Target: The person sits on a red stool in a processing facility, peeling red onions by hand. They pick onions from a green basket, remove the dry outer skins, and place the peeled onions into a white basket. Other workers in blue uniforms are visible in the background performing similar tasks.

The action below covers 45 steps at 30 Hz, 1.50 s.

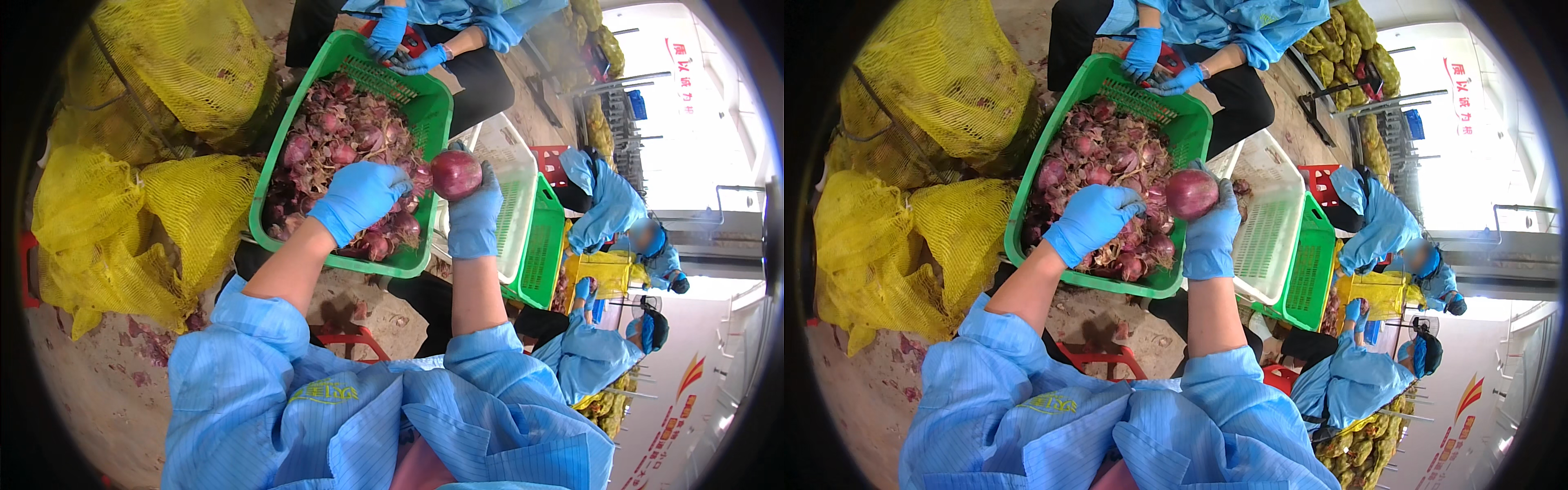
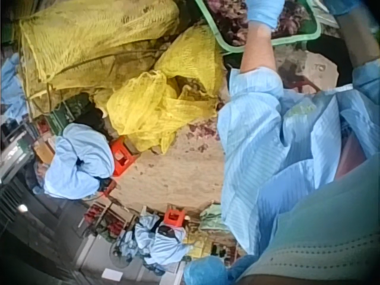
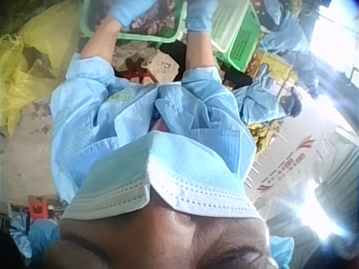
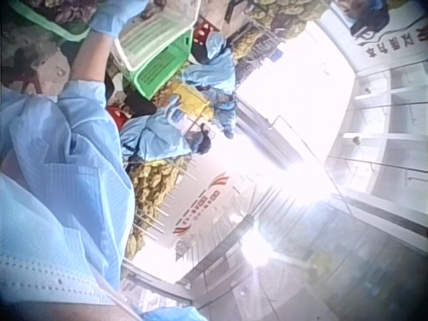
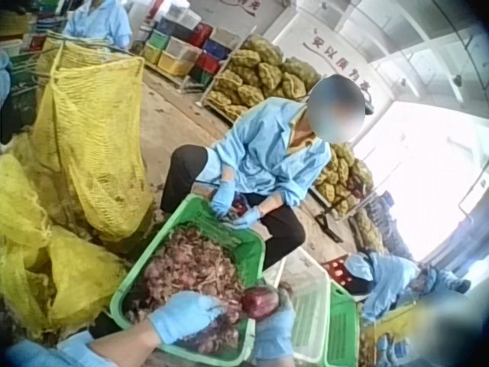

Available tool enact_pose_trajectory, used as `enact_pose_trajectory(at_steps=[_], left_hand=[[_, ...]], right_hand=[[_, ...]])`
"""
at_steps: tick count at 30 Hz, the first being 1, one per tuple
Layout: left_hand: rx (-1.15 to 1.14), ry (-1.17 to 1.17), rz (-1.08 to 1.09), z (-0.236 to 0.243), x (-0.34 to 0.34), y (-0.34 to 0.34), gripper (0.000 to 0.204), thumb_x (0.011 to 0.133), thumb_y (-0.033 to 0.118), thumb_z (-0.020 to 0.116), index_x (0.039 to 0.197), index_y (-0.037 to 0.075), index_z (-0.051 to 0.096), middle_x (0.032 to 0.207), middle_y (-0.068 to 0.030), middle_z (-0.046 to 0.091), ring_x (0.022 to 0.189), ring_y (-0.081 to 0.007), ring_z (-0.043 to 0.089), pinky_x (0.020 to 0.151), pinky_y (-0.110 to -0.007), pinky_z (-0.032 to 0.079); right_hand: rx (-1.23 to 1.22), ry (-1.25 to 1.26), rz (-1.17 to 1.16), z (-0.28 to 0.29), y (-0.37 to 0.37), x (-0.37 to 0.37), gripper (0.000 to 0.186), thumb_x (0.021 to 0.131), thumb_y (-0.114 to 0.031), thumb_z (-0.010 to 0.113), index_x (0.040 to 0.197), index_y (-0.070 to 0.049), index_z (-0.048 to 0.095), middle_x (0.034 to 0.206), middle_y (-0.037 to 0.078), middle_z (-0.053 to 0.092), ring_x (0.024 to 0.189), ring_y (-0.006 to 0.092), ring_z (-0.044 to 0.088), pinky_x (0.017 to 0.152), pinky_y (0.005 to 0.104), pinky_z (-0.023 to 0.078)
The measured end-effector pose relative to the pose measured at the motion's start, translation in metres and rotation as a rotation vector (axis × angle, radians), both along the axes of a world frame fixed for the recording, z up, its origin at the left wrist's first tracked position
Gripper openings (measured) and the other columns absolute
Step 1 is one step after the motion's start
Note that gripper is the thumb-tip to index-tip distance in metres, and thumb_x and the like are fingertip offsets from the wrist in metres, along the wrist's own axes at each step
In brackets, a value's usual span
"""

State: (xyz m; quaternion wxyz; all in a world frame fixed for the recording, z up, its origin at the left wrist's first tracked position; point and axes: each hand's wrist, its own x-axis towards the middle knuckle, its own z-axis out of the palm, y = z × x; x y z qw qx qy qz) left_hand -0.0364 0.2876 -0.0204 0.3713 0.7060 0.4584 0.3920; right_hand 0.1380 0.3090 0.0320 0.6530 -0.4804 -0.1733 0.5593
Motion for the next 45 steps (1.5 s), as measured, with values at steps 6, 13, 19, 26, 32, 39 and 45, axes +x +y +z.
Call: enact_pose_trajectory(at_steps=[6,13,19,26,32,39,45], left_hand=[[0.317,0.005,0.534,-0.015,-0.015,0.017,0.033,0.083,0.034,0.058,0.099,0.005,0.062,0.092,-0.0161,0.062,0.066,-0.0323,0.06,0.067,-0.039,0.049],[-1.03,-1.232,-0.315,0.002,0.001,0.004,0.053,0.088,0.05,0.047,0.117,0.006,0.051,0.107,-0.0105,0.058,0.068,-0.0216,0.065,0.057,-0.033,0.054],[-0.862,-1.437,-0.101,0.001,0.001,0.005,0.036,0.089,0.032,0.052,0.116,0.008,0.053,0.108,-0.0059,0.059,0.096,-0.0172,0.058,0.076,-0.033,0.052],[-0.683,-1.417,0.044,0.002,0.008,0.004,0.03,0.087,0.022,0.055,0.113,0.007,0.054,0.103,-0.0028,0.058,0.093,-0.0125,0.056,0.08,-0.027,0.047],[-0.66,-1.324,0.142,0.002,0.007,-0.002,0.029,0.087,0.02,0.055,0.112,0.005,0.054,0.103,-0.0024,0.057,0.095,-0.0118,0.054,0.083,-0.026,0.044],[-0.558,-1.285,0.204,-0.003,0.012,0.002,0.02,0.085,0.017,0.059,0.1,0.004,0.059,0.091,-0.0023,0.06,0.079,-0.0082,0.055,0.067,-0.021,0.045],[-0.461,-1.267,0.287,-0.011,0.019,0.004,0.019,0.085,0.013,0.059,0.1,0.002,0.06,0.097,-0.0043,0.061,0.086,-0.0104,0.055,0.076,-0.023,0.046]], right_hand=[[0.272,-0.546,0.059,0.011,-0.003,0.014,0.043,0.094,-0.023,0.032,0.106,0.007,0.06,0.108,0.016,0.062,0.102,0.0242,0.057,0.094,0.0352,0.042],[0.378,-0.816,0.549,0.019,-0.017,-0.031,0.038,0.092,-0.024,0.045,0.116,0.004,0.056,0.116,0.013,0.059,0.108,0.0202,0.054,0.096,0.031,0.039],[0.24,-0.787,0.663,0.0,-0.024,-0.047,0.068,0.077,-0.011,0.068,0.136,-0.005,0.035,0.132,0.011,0.043,0.119,0.0176,0.043,0.099,0.0314,0.036],[0.402,-0.887,0.602,-0.006,-0.03,-0.056,0.066,0.077,-0.01,0.067,0.135,-0.005,0.037,0.135,0.01,0.042,0.124,0.0215,0.04,0.105,0.0337,0.03],[0.436,-0.87,0.615,-0.013,-0.031,-0.057,0.06,0.078,-0.006,0.065,0.133,-0.004,0.04,0.136,0.01,0.042,0.126,0.0204,0.039,0.105,0.0326,0.03],[0.354,-0.689,0.645,-0.013,-0.039,-0.058,0.063,0.082,-0.006,0.056,0.139,-0.001,0.029,0.145,0.012,0.028,0.134,0.0213,0.025,0.11,0.0335,0.019],[0.435,-0.728,0.535,-0.021,-0.04,-0.061,0.061,0.084,-0.008,0.052,0.14,-0.003,0.028,0.135,0.005,0.039,0.111,0.0126,0.047,0.093,0.0236,0.039]])
